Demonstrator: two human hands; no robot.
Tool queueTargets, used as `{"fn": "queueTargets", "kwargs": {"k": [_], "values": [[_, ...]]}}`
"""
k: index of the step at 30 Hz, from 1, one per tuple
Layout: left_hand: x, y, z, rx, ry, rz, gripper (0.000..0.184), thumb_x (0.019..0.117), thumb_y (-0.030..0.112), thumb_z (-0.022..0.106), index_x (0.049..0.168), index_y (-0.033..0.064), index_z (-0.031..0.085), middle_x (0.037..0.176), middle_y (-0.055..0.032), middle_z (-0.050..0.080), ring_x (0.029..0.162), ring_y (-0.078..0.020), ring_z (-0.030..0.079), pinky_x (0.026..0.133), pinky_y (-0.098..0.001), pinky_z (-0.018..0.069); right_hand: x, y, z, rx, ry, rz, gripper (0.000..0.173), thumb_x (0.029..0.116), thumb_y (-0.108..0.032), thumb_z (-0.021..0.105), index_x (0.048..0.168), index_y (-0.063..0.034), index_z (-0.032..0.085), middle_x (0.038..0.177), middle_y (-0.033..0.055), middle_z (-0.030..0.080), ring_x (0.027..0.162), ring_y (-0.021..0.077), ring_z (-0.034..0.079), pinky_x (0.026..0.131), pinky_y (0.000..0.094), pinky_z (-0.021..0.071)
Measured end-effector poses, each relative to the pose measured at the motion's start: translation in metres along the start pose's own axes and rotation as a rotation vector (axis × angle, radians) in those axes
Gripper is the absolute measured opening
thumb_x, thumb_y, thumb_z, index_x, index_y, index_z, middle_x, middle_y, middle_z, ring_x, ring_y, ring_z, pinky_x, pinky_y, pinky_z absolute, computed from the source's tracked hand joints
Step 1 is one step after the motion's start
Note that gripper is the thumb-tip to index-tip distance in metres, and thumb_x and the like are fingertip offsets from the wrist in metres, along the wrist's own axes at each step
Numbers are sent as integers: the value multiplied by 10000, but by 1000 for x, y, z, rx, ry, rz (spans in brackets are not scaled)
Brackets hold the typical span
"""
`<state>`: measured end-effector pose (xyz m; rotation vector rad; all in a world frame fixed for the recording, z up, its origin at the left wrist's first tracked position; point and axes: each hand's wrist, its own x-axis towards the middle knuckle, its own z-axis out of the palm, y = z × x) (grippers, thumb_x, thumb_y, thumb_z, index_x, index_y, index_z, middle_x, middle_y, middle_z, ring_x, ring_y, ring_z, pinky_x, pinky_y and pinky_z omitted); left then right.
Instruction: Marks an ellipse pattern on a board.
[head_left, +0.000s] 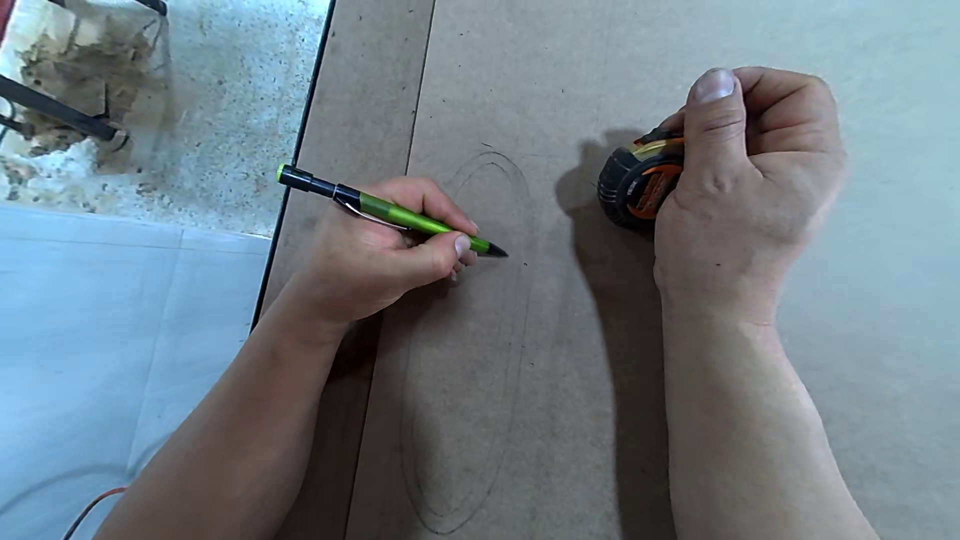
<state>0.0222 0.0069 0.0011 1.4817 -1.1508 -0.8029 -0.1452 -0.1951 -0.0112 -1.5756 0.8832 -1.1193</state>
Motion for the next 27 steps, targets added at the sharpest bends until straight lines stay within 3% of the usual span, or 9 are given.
{"fn": "queueTargets", "kwargs": {"k": [4,10,14,27], "values": [[-1,5,-3,48,-86,-28,57,883,96,714,937,81,722,824,-11,743,662,-96,698,565,-223,601,0,0,0,2,-3,4,97,1058,-183,589,1060,-92,622,849,-29,685,763,70,691,692,232,594],[0,0,2,-5,53,-24,84,919,43,695,1002,33,704,835,-49,748,676,-134,718,588,-262,626,0,0,0,-9,2,9,98,1059,-186,589,1063,-94,622,853,-34,685,769,63,692,697,229,597],[-1,2,0,11,-4,-36,74,902,83,715,974,64,710,820,-26,739,662,-120,710,575,-256,625,0,0,0,4,-11,8,104,1064,-187,580,1070,-91,619,861,-25,692,778,77,697,703,241,599],[2,0,3,12,68,-19,71,940,53,680,1008,34,693,853,-49,753,699,-144,733,615,-279,646,0,1,0,6,1,4,102,1058,-186,589,1061,-89,619,852,-22,692,771,84,702,700,252,608]]}}
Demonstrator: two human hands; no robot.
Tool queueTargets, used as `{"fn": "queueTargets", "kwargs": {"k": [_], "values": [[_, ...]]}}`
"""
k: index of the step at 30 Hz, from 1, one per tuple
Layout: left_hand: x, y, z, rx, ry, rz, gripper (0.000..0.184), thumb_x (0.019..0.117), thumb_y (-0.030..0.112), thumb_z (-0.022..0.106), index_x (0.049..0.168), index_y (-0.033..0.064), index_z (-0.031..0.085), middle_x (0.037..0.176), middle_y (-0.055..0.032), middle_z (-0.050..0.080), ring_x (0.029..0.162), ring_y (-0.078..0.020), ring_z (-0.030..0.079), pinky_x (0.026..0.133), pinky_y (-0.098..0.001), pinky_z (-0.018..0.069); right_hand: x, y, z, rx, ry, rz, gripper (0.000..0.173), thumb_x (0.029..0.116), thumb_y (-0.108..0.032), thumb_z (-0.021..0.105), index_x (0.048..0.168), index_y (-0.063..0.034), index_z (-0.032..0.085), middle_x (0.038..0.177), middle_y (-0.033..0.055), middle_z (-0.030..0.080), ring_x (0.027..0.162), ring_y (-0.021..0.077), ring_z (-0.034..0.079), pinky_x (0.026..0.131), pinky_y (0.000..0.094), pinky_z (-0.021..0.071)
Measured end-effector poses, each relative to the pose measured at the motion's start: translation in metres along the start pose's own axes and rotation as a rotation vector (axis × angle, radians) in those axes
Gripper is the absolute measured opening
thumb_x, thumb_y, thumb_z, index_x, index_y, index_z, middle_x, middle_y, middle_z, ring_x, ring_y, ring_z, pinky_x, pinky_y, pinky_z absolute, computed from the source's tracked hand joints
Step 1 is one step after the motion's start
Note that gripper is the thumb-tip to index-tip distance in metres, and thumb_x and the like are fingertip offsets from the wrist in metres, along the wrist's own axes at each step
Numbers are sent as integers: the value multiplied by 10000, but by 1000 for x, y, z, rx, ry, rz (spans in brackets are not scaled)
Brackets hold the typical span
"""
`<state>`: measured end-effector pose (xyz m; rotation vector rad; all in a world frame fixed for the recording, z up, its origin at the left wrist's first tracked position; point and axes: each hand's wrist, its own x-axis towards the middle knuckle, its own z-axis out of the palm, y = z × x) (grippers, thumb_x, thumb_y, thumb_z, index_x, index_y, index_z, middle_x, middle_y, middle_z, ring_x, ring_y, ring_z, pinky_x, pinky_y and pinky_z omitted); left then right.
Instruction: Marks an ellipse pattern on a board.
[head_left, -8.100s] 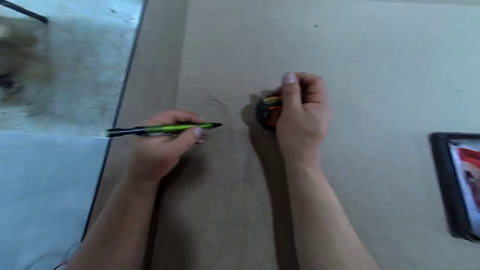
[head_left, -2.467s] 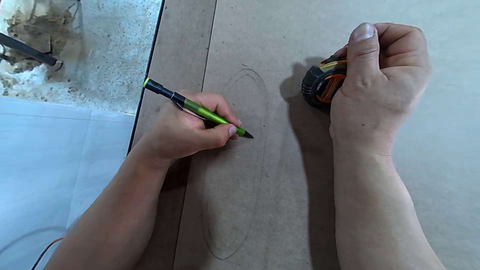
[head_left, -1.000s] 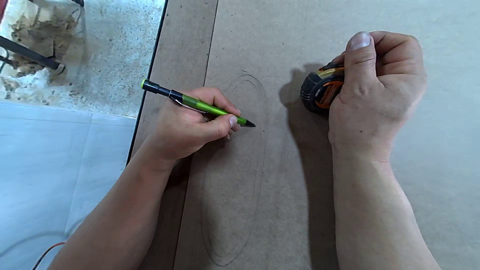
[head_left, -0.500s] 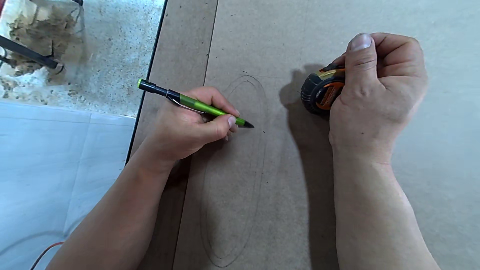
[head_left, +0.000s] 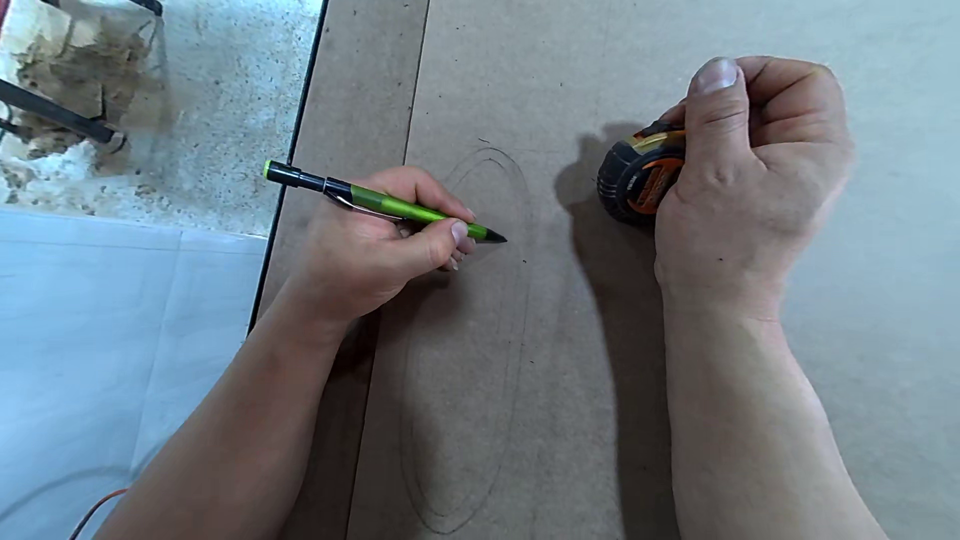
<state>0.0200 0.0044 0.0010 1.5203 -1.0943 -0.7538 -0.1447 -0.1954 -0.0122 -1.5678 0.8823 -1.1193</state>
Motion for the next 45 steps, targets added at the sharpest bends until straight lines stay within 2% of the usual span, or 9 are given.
{"fn": "queueTargets", "kwargs": {"k": [6,12,17,22,26,30,34,38,45], "values": [[8,-4,0,-8,47,32,73,939,32,686,1012,32,686,846,-46,753,703,-149,739,632,-285,653,0,0,0,15,-1,-2,96,1052,-181,599,1057,-87,622,850,-22,690,766,80,700,698,246,609],[6,-6,-7,7,-80,81,77,936,50,684,1012,41,694,894,-33,751,726,-124,724,637,-269,637,-1,-1,0,4,-1,10,108,1057,-200,594,1058,-97,624,857,-27,691,771,76,697,699,245,603],[8,-4,0,5,44,24,76,942,12,677,1017,23,686,848,-49,753,708,-145,737,645,-279,651,-1,0,0,-2,-6,2,112,1056,-203,596,1066,-94,619,857,-27,691,776,77,699,705,248,605],[8,-5,-3,10,-7,33,84,919,4,683,999,25,692,851,-53,751,701,-141,729,626,-275,642,-1,0,0,-12,-4,-3,107,1057,-203,593,1065,-100,623,860,-35,694,778,68,701,709,239,604],[9,-3,1,-3,75,15,75,938,-6,676,1009,15,684,841,-58,754,703,-150,740,647,-283,654,-1,-1,0,-6,-1,-3,103,1055,-194,595,1064,-94,620,855,-31,688,769,70,695,699,235,600],[8,-5,-3,-11,16,32,76,928,6,683,1004,19,688,851,-57,752,706,-145,730,633,-276,642,-1,-1,0,-14,-4,2,103,1058,-199,590,1062,-101,623,855,-35,692,771,68,694,692,232,593],[9,-4,4,-21,106,12,77,944,-7,679,1020,6,683,856,-68,761,722,-161,750,662,-295,660,0,0,0,-16,-5,-5,107,1060,-199,586,1066,-98,621,854,-34,690,770,69,694,693,235,596],[9,-3,2,-12,68,6,76,933,1,679,1005,21,686,852,-54,755,714,-147,741,649,-282,654,0,-1,0,-18,1,-6,99,1057,-193,591,1056,-100,624,849,-36,686,760,63,688,689,229,591],[9,-3,4,6,121,20,79,955,11,667,1033,10,681,868,-67,763,736,-159,750,677,-295,659,-1,-2,0,-18,1,1,97,1058,-196,593,1056,-105,625,851,-40,690,765,61,693,693,229,596]]}}
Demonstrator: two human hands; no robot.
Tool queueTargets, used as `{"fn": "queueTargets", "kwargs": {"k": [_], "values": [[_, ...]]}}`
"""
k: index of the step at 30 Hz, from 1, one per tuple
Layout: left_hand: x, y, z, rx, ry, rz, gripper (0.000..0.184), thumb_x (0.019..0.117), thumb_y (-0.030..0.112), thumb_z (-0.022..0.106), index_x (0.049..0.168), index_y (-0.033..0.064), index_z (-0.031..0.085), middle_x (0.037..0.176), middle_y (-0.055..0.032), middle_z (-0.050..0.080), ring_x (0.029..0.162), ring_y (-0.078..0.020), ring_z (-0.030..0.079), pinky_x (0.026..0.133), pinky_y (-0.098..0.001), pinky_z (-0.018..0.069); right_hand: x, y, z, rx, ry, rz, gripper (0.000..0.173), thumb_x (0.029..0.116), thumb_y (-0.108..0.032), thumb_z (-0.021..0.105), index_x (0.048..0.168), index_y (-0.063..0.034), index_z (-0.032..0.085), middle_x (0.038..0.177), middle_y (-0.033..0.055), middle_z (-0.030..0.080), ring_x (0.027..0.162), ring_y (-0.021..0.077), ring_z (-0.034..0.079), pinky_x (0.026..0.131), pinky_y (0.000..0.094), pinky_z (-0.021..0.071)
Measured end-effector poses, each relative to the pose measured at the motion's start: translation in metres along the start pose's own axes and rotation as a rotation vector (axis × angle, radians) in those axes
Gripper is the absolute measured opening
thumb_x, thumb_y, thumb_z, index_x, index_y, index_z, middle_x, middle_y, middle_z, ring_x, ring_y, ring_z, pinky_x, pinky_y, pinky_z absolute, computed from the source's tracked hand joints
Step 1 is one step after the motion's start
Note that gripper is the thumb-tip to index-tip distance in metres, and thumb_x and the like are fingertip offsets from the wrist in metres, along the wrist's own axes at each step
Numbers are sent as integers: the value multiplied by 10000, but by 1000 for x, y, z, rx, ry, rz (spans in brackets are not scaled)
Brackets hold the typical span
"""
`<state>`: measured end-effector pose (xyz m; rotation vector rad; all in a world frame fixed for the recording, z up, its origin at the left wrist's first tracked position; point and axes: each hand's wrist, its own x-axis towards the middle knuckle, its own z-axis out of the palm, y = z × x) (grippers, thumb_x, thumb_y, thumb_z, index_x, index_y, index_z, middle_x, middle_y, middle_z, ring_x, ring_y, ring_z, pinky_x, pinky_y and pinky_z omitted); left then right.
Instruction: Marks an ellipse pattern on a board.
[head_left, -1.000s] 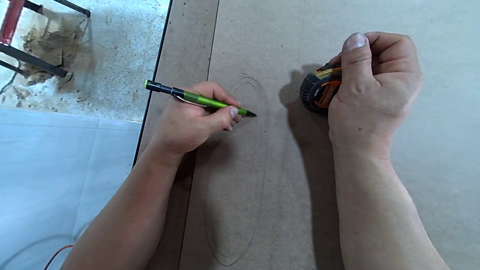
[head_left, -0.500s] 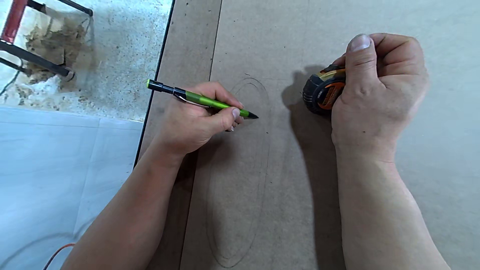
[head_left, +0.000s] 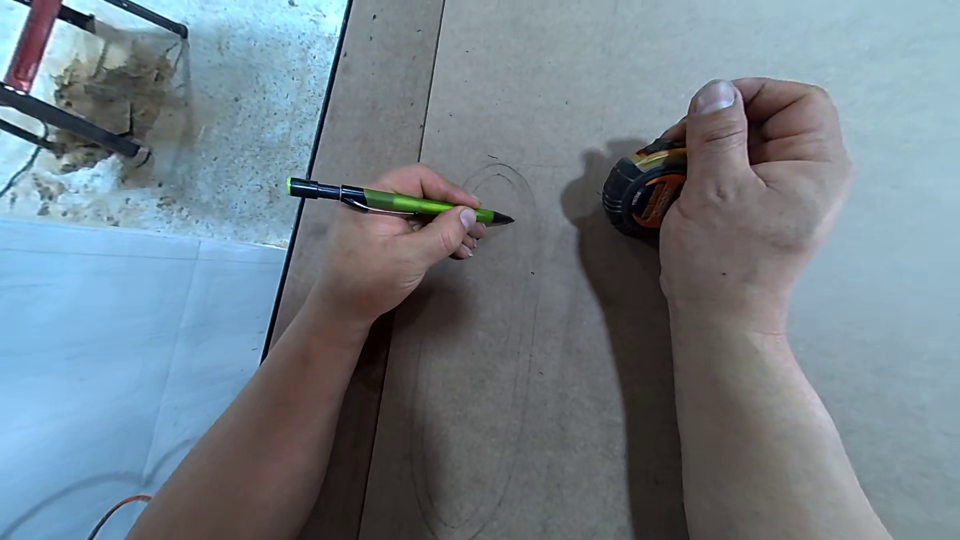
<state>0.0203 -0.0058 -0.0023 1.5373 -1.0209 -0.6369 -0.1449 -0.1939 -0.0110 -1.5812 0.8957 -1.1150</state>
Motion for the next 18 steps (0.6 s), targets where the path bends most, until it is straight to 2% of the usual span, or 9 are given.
{"fn": "queueTargets", "kwargs": {"k": [2,6,11,15,18], "values": [[0,0,0,1,-9,-1,77,954,9,665,1030,12,679,870,-67,758,736,-161,747,672,-296,659,0,0,0,12,-5,5,102,1057,-195,593,1062,-98,625,853,-32,690,767,73,696,693,241,603],[0,0,4,12,78,-16,81,960,-3,660,1040,6,672,881,-72,762,742,-165,754,677,-297,663,0,0,0,6,-2,5,104,1059,-196,590,1064,-99,625,853,-34,687,766,68,690,687,231,594],[-1,-1,2,4,36,1,79,954,2,662,1031,4,681,872,-73,762,733,-159,747,670,-291,655,0,0,0,-4,0,16,110,1059,-206,592,1066,-102,629,857,-34,691,764,67,690,688,232,591],[-1,2,6,28,118,-30,93,966,-2,660,1058,-4,672,900,-84,764,769,-181,761,705,-312,671,0,0,0,-4,5,17,101,1055,-198,597,1060,-102,630,857,-35,689,761,65,686,686,229,588],[-1,0,5,11,92,-7,91,957,-1,668,1047,-3,676,885,-82,762,753,-175,756,687,-305,666,-1,-1,0,-15,2,9,103,1056,-201,597,1062,-103,629,856,-42,687,762,56,683,685,219,585]]}}
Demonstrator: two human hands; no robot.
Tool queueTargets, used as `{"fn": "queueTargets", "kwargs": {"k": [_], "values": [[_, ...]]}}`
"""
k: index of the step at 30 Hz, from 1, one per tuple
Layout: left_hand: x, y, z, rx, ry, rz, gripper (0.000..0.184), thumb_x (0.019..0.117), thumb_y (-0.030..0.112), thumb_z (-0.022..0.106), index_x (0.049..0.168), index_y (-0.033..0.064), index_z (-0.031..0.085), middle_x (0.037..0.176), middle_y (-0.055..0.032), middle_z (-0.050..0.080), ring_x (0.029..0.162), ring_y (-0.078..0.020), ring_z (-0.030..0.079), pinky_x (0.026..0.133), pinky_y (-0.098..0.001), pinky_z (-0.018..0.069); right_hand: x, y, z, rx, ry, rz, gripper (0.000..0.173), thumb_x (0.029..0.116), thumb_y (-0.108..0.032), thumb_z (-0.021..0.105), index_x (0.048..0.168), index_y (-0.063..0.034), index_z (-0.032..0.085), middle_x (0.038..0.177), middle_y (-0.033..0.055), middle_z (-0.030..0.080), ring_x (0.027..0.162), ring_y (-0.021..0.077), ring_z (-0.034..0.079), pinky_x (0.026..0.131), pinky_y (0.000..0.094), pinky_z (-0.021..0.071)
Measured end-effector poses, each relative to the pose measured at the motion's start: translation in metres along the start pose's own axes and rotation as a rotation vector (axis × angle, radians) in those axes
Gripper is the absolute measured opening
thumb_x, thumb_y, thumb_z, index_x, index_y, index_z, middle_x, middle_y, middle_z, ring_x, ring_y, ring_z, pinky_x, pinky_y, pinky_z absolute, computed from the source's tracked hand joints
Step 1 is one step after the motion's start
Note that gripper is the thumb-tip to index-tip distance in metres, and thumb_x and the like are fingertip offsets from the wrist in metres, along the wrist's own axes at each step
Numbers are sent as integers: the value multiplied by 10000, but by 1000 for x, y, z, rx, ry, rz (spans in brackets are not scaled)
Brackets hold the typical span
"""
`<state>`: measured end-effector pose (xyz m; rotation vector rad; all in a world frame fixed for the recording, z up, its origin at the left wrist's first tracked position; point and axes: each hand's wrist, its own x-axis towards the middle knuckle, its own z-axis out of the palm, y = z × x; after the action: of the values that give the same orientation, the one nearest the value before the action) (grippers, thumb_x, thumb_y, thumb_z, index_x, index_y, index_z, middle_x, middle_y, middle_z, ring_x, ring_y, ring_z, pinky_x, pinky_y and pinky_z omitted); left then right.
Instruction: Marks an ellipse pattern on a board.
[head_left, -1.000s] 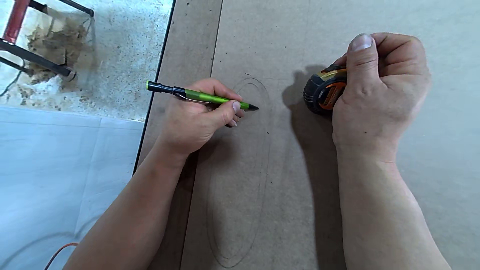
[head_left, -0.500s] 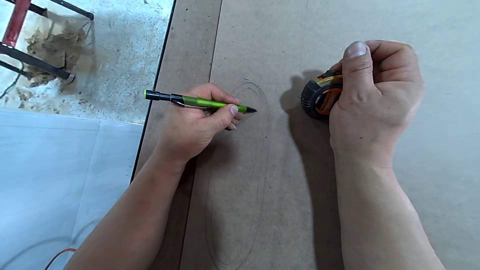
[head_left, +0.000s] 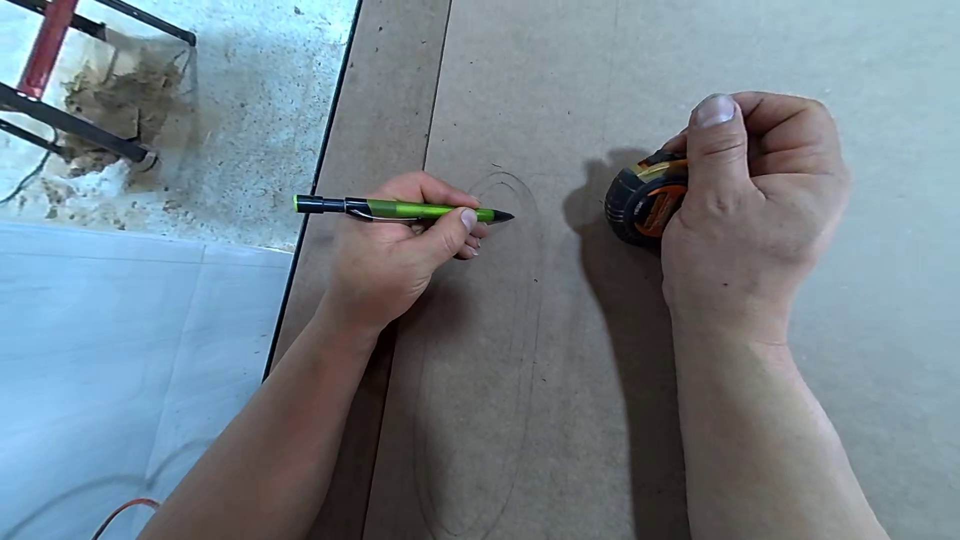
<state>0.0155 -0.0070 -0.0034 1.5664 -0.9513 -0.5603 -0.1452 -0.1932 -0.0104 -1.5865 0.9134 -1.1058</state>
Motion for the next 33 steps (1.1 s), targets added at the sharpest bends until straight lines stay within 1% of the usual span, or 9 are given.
{"fn": "queueTargets", "kwargs": {"k": [3,9,15,20,26,31,33], "values": [[1,-1,-1,-14,-34,10,79,951,2,667,1028,2,681,870,-75,760,737,-160,748,666,-289,655,0,0,0,4,-1,1,103,1054,-202,600,1065,-103,628,854,-42,685,764,55,683,686,218,583],[0,2,3,20,50,-25,84,981,7,642,1058,-8,674,888,-87,765,761,-185,762,706,-315,670,0,0,0,-14,1,2,107,1058,-207,594,1067,-108,633,855,-44,693,762,54,685,681,219,583],[0,0,1,8,-12,2,88,960,4,659,1045,0,679,879,-71,758,742,-158,746,674,-288,655,-1,0,0,-5,1,3,114,1056,-210,599,1068,-101,632,854,-39,687,758,58,683,680,223,586],[-1,1,4,45,96,-26,77,985,16,637,1052,0,671,881,-77,768,750,-178,762,696,-314,672,-1,-1,0,-6,-4,6,110,1058,-206,597,1069,-103,633,859,-40,691,762,58,686,680,219,587],[-1,-1,2,23,23,18,91,965,3,662,1055,-3,674,884,-75,761,753,-166,753,682,-297,662,-1,-1,0,-8,0,10,111,1058,-212,596,1070,-109,635,857,-45,691,766,51,684,689,215,583],[-1,2,5,57,131,-27,78,988,12,625,1051,-3,668,870,-77,767,745,-178,763,694,-314,673,-1,0,0,-9,0,7,105,1056,-209,599,1064,-109,629,853,-47,688,758,52,682,680,213,581],[-2,2,5,54,140,-24,76,990,15,622,1050,-2,666,867,-78,767,740,-181,764,694,-318,674,-1,0,0,-6,1,3,107,1055,-208,601,1065,-106,631,852,-44,688,757,54,683,682,217,586]]}}
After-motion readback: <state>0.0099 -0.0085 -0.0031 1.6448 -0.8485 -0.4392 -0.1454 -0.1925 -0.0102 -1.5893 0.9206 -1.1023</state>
